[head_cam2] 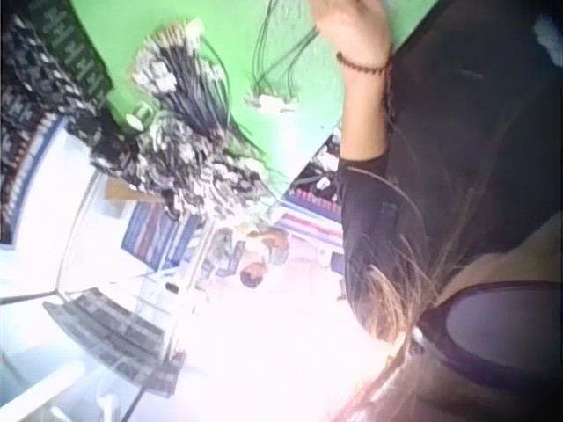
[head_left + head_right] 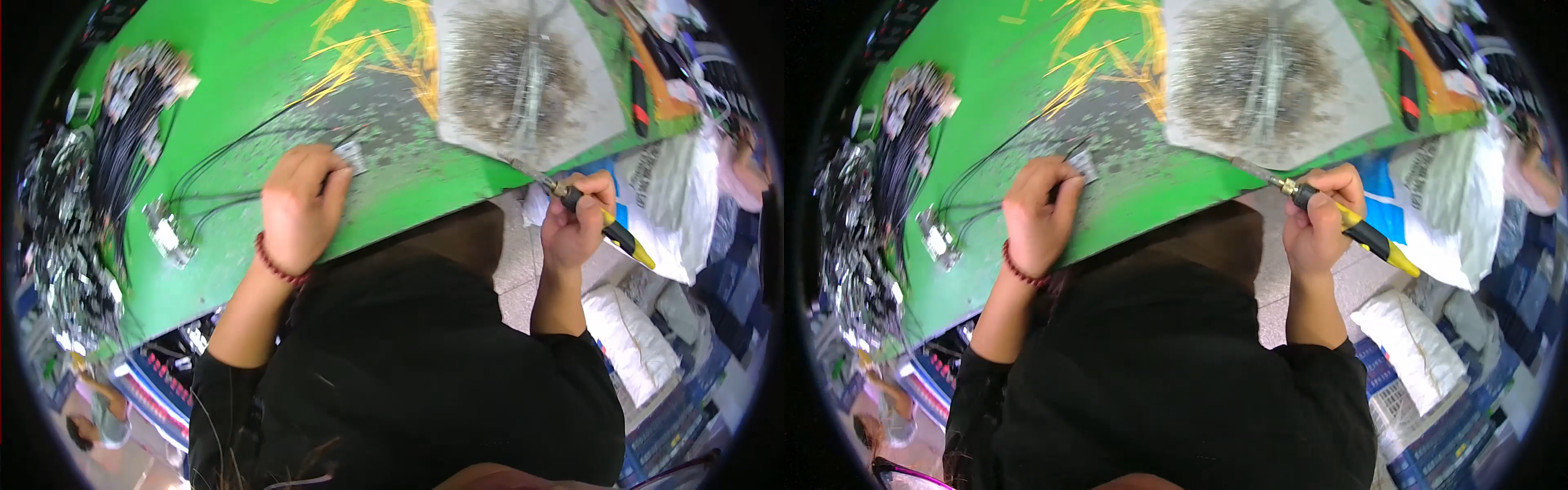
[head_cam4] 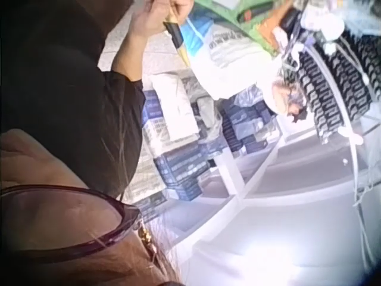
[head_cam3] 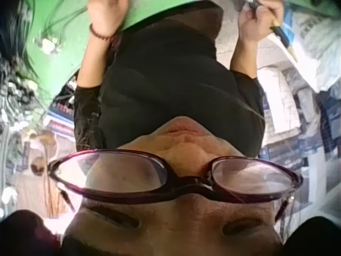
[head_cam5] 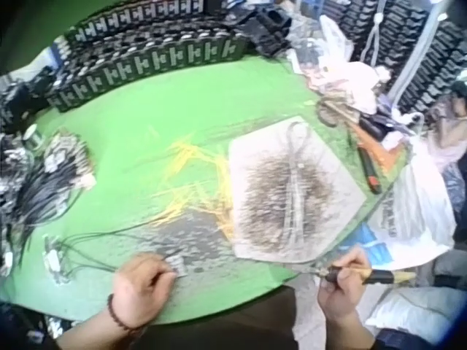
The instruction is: The person picks up a circuit board and wires from a table, solders them together using a soldering iron, and places the assembly into a black plastic housing before repeating the process.
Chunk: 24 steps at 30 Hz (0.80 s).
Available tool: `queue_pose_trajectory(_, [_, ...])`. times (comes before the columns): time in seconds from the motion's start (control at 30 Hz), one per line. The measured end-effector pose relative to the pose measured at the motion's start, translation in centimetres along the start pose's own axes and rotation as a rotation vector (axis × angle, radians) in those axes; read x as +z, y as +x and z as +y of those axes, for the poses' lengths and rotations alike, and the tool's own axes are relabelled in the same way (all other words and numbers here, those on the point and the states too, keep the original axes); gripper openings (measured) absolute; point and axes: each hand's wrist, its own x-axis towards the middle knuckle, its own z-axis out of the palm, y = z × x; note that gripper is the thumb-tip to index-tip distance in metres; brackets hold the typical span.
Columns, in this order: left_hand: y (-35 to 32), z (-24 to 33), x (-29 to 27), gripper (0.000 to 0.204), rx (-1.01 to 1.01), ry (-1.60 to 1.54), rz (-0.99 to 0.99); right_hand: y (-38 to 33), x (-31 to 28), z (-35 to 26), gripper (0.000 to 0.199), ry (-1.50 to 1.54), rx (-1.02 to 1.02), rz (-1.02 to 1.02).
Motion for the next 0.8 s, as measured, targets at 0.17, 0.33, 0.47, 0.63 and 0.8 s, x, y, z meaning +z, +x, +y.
queue_pose_trajectory(0.17, [-0.3, -0.4, 0.4, 0.012, -0.007, -0.027, 0.037, -1.6, 5.3, 2.1, 0.022, -0.031, 0.053, -0.286])
queue_pose_trajectory(0.33, [-0.4, -0.5, 0.5, 0.013, -0.048, -0.002, 0.034, -1.5, 7.2, 4.5, 0.022, -0.103, 0.021, -0.313])
queue_pose_trajectory(0.47, [-0.2, -0.5, 0.3, 0.011, -0.029, -0.002, 0.042, -1.5, 7.3, 4.9, 0.022, -0.222, -0.046, -0.358])
queue_pose_trajectory(0.63, [0.0, -0.4, 0.1, 0.012, -0.033, 0.021, 0.037, -1.4, 7.6, 5.0, 0.02, -0.225, -0.035, -0.355])
queue_pose_trajectory(0.8, [0.1, -0.6, 0.3, 0.012, -0.043, 0.032, 0.031, -1.3, 7.9, 4.8, 0.018, -0.212, 0.016, -0.38])
